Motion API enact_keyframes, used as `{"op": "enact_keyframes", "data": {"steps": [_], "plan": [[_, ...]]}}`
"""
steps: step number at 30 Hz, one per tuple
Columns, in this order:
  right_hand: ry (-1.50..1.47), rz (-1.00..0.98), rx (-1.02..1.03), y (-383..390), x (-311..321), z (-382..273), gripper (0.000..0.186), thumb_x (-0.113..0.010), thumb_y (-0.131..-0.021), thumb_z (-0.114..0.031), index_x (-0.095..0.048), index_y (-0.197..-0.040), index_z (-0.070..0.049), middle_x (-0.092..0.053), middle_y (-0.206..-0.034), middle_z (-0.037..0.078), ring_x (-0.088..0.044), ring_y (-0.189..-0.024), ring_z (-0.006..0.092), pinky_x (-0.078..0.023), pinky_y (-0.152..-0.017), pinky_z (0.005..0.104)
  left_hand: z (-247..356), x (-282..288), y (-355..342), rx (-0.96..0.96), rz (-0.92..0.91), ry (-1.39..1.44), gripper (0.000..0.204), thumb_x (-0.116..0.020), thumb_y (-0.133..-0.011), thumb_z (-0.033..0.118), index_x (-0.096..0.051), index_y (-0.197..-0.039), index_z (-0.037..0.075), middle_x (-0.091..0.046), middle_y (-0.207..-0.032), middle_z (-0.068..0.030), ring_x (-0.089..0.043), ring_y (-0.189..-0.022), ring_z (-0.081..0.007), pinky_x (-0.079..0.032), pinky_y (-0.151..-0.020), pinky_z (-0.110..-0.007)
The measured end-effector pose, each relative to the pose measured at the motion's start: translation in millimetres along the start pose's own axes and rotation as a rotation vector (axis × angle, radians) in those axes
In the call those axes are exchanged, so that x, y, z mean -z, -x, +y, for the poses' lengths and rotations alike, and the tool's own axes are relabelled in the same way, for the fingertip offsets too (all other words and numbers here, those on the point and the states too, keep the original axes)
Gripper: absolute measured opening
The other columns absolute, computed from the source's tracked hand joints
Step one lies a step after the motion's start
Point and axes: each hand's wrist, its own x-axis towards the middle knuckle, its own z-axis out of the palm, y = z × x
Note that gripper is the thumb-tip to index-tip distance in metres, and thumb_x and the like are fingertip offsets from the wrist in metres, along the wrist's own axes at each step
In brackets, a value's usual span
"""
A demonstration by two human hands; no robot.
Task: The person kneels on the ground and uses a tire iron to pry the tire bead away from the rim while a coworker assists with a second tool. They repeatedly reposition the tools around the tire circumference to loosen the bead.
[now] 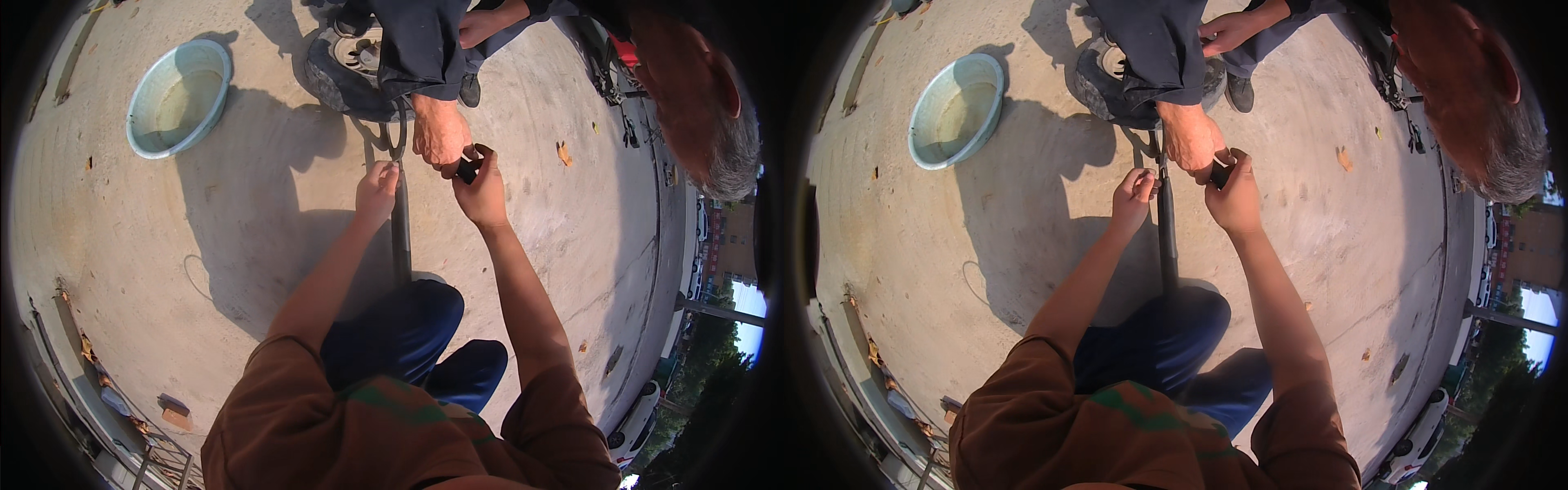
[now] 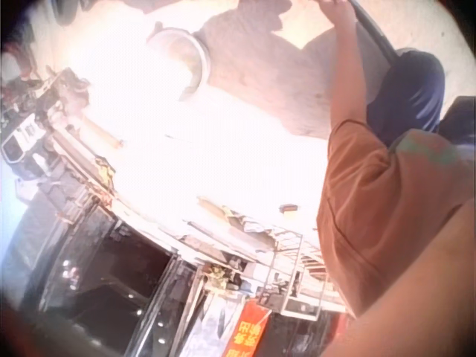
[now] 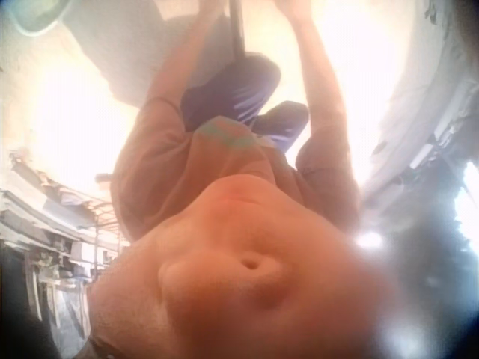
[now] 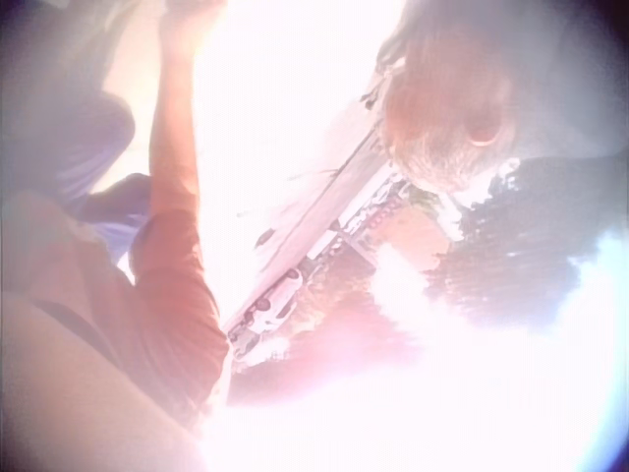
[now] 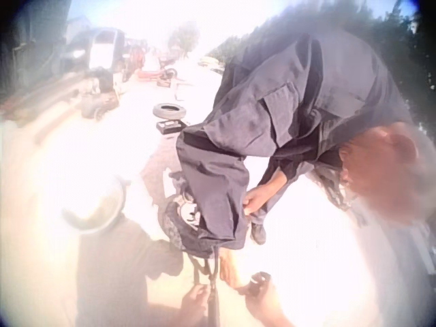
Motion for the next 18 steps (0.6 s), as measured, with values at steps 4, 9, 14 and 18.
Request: {"op": "enact_keyframes", "data": {"steps": [4,9,14,18], "plan": [[0.147,-0.021,0.036,5,-24,-20,0.059,-0.065,-0.083,-0.003,-0.034,-0.133,0.003,-0.065,-0.093,0.025,-0.065,-0.085,0.0422,-0.053,-0.079,0.0445,17,-3,8,-0.121,0.061,-0.207,0.021,-0.061,-0.096,0.021,-0.060,-0.109,0.004,-0.067,-0.094,-0.0104,-0.068,-0.083,-0.0256,-0.052,-0.075,-0.037],[0.322,-0.020,0.121,-10,-16,-40,0.027,-0.067,-0.083,-0.006,-0.064,-0.110,0.000,-0.068,-0.095,0.024,-0.066,-0.088,0.0424,-0.054,-0.079,0.0443,60,-11,10,-0.612,0.195,-0.521,0.031,-0.067,-0.084,0.008,-0.057,-0.113,0.004,-0.059,-0.106,-0.0149,-0.059,-0.101,-0.0360,-0.050,-0.081,-0.043],[0.358,-0.147,0.105,-35,4,-62,0.030,-0.066,-0.085,-0.010,-0.066,-0.112,0.001,-0.071,-0.098,0.023,-0.070,-0.092,0.0369,-0.055,-0.083,0.0390,70,-17,-4,-0.648,0.172,-0.482,0.029,-0.068,-0.085,0.007,-0.058,-0.112,0.005,-0.060,-0.101,-0.0110,-0.061,-0.083,-0.0273,-0.051,-0.072,-0.038],[0.371,-0.193,0.098,-54,16,-75,0.025,-0.064,-0.084,-0.008,-0.067,-0.107,0.001,-0.070,-0.093,0.025,-0.067,-0.088,0.0407,-0.054,-0.081,0.0437,48,-17,-13,-0.504,0.170,-0.473,0.019,-0.065,-0.088,0.009,-0.059,-0.105,0.003,-0.062,-0.098,-0.0111,-0.064,-0.082,-0.0250,-0.054,-0.070,-0.035]]}}
